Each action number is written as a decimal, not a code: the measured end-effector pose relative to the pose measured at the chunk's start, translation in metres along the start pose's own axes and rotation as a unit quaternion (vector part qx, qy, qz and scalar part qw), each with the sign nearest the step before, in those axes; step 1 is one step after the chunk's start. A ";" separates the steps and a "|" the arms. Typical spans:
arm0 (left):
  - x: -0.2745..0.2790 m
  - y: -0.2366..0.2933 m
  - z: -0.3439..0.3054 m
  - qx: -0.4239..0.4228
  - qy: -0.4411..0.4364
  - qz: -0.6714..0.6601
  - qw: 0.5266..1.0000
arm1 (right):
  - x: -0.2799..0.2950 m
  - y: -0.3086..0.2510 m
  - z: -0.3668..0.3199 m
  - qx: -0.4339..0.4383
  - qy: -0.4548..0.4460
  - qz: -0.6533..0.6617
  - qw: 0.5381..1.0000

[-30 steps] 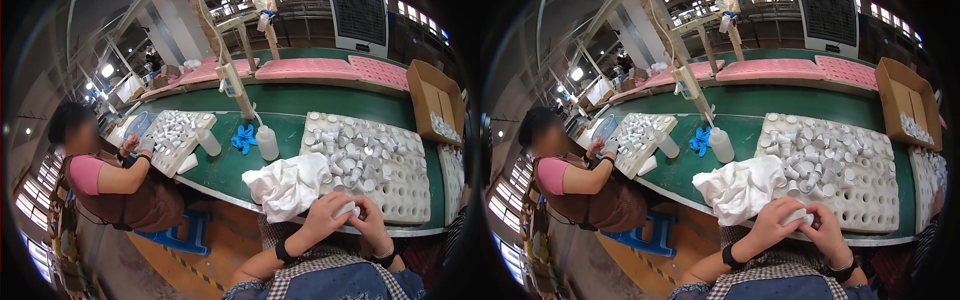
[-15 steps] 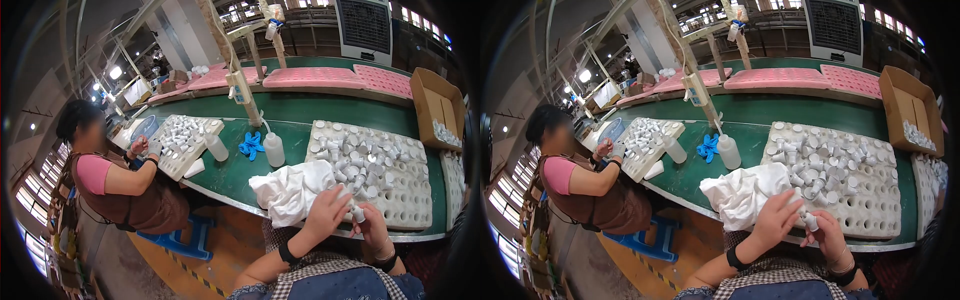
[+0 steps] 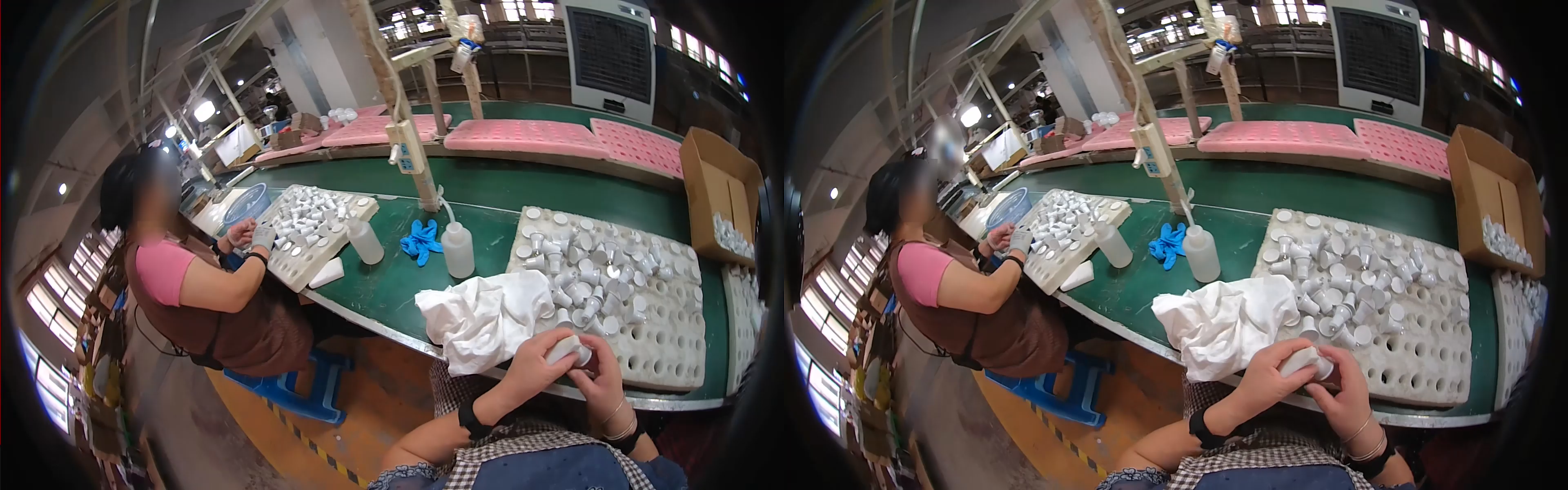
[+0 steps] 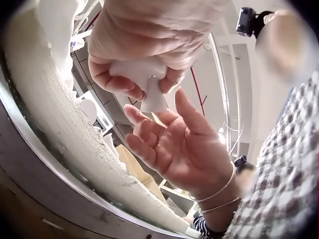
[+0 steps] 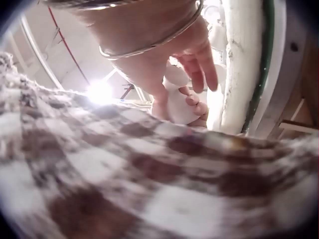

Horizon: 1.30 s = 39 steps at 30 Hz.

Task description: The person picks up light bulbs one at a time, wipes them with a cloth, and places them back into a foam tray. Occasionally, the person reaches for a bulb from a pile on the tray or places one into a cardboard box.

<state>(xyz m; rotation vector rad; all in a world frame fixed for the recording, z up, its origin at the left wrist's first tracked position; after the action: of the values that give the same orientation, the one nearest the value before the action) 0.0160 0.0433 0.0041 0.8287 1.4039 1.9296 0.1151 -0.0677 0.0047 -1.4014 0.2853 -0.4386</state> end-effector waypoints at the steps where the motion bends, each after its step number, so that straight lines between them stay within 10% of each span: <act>1: 0.001 0.001 0.001 0.034 0.001 -0.032 0.999 | -0.001 -0.008 -0.001 0.105 -0.010 -0.163 0.981; 3: 0.003 0.004 0.001 0.055 -0.013 -0.038 0.998 | -0.001 -0.007 0.000 0.129 0.012 -0.113 0.985; 9: 0.005 0.054 -0.013 -0.311 0.060 0.263 0.911 | 0.000 0.012 0.002 -0.139 0.039 0.307 0.941; 13: 0.013 0.036 -0.005 -0.294 0.074 0.287 0.909 | -0.002 0.032 -0.001 -0.219 0.015 0.419 0.881; 23: 0.020 0.015 -0.003 -0.091 -0.009 0.110 0.990 | -0.015 0.031 -0.002 -0.263 -0.060 0.354 0.895; 26: 0.023 0.011 -0.003 -0.095 0.040 0.087 0.991 | -0.022 0.011 0.000 -0.154 -0.011 0.157 0.976; 32: 0.023 0.006 -0.003 0.003 0.003 0.019 1.000 | -0.012 -0.003 0.009 0.122 -0.006 -0.116 0.986; 36: 0.020 -0.005 -0.001 -0.004 0.016 -0.007 1.000 | -0.010 -0.001 0.011 0.120 -0.011 -0.111 0.986; 39: 0.035 0.022 -0.006 -0.163 0.122 0.093 0.975 | -0.008 0.011 0.011 -0.060 0.006 0.193 0.979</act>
<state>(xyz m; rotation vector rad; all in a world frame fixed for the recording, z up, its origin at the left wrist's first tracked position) -0.0129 0.0610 0.0285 0.5986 1.1254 2.3919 0.1145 -0.0533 -0.0054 -1.4211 0.5889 -0.1108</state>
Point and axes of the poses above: each hand's wrist, its own z-axis towards the middle knuckle, its own x-axis out of the back of the hand, y = z × x, the point moved 6 cm from there along z, towards the middle knuckle, and after that the axes turned 4 degrees about z, right-handed, at the moved point
